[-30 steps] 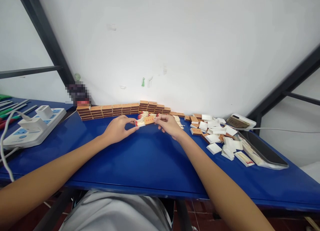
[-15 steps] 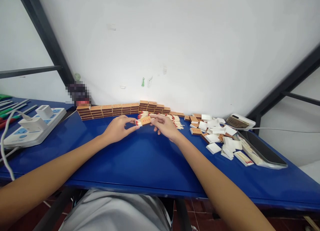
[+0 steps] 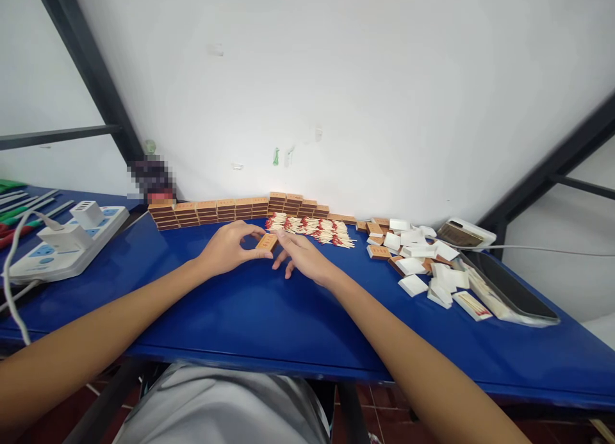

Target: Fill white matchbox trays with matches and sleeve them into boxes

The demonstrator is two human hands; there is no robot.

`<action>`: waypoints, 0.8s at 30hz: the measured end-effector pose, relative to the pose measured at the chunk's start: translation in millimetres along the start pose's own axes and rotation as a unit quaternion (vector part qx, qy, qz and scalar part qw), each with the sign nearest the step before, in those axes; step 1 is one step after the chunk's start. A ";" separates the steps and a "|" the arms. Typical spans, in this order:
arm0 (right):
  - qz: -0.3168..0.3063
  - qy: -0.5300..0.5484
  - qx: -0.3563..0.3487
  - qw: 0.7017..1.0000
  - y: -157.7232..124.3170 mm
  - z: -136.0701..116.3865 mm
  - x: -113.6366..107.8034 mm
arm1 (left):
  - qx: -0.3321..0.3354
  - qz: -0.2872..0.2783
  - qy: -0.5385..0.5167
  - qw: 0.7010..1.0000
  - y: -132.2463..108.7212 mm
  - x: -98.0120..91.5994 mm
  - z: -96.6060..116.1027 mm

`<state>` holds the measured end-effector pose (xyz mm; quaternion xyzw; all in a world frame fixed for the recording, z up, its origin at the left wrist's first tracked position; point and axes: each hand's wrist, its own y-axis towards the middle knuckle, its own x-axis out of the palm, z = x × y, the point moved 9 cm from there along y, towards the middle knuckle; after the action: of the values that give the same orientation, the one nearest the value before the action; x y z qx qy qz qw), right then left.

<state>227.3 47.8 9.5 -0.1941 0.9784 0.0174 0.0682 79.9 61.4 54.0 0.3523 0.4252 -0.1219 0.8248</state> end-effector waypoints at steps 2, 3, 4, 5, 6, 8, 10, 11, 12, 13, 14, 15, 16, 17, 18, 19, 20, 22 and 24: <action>-0.003 -0.001 0.000 1.000 -0.2 -0.5 0.9 | -0.001 0.001 -0.002 1.000 0.0 -0.7 0.8; -0.001 -0.003 -0.002 1.000 0.0 -1.2 0.2 | -0.003 0.002 0.002 1.000 -0.1 -1.0 1.0; 0.004 -0.004 -0.005 1.000 0.3 -2.2 -1.4 | -0.006 0.002 0.009 1.000 -0.1 -1.0 0.9; 0.010 -0.006 -0.008 1.000 0.5 -3.3 -3.4 | -0.008 0.002 0.015 1.000 0.0 -0.8 0.6; 0.015 -0.008 -0.010 1.000 0.5 -4.3 -5.4 | -0.011 0.001 0.021 1.000 0.0 -0.5 0.2; 0.023 -0.010 -0.012 1.000 0.2 -6.4 -8.5 | -0.017 -0.003 0.025 1.000 0.2 0.2 -1.4; 0.031 -0.016 -0.017 0.999 -0.7 -8.3 -10.4 | -0.018 -0.005 0.020 1.000 0.6 0.4 -3.0; 0.033 -0.019 -0.020 0.999 -1.2 -9.1 -10.8 | -0.018 -0.004 0.017 1.000 0.8 0.1 -3.7; 0.035 -0.021 -0.023 0.999 -1.5 -9.5 -10.7 | -0.018 -0.003 0.013 1.000 0.9 -0.3 -4.2; 0.034 -0.023 -0.027 0.999 -1.7 -9.4 -10.0 | -0.018 -0.002 0.010 1.000 1.0 -0.7 -4.6; 0.030 -0.025 -0.030 0.999 -1.6 -8.7 -8.5 | -0.019 -0.001 0.006 1.000 1.0 -1.1 -4.9; 0.023 -0.026 -0.032 0.999 -1.2 -7.6 -6.5 | -0.021 0.000 0.004 1.000 1.0 -1.6 -5.2; 0.015 -0.027 -0.034 0.999 -0.8 -6.3 -4.3 | -0.023 0.003 0.003 1.000 1.0 -2.1 -5.3; 0.007 -0.028 -0.036 0.999 -0.2 -4.9 -2.2 | -0.025 0.005 0.004 1.000 1.0 -2.7 -5.4; -0.001 -0.029 -0.037 0.999 0.4 -3.6 -0.5 | -0.024 0.007 0.008 1.000 1.1 -3.2 -5.3; -0.005 -0.029 -0.037 0.999 1.0 -2.4 0.5 | -0.022 0.009 0.014 1.000 1.2 -3.5 -5.1; -0.005 -0.029 -0.036 0.999 1.7 -1.5 0.3 | -0.020 0.008 0.022 1.000 1.4 -3.4 -5.1; 0.009 -0.030 -0.035 0.999 2.9 -0.7 -3.9 | -0.014 0.002 0.032 0.999 2.1 -2.1 -5.8; 0.032 -0.035 -0.031 0.998 3.8 -0.3 -10.6 | -0.011 -0.007 0.028 1.000 2.6 -0.2 -7.0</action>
<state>235.5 55.3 11.3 -0.1642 0.9801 0.0563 0.0959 76.8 68.1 52.6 0.3439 0.4522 -0.1129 0.8152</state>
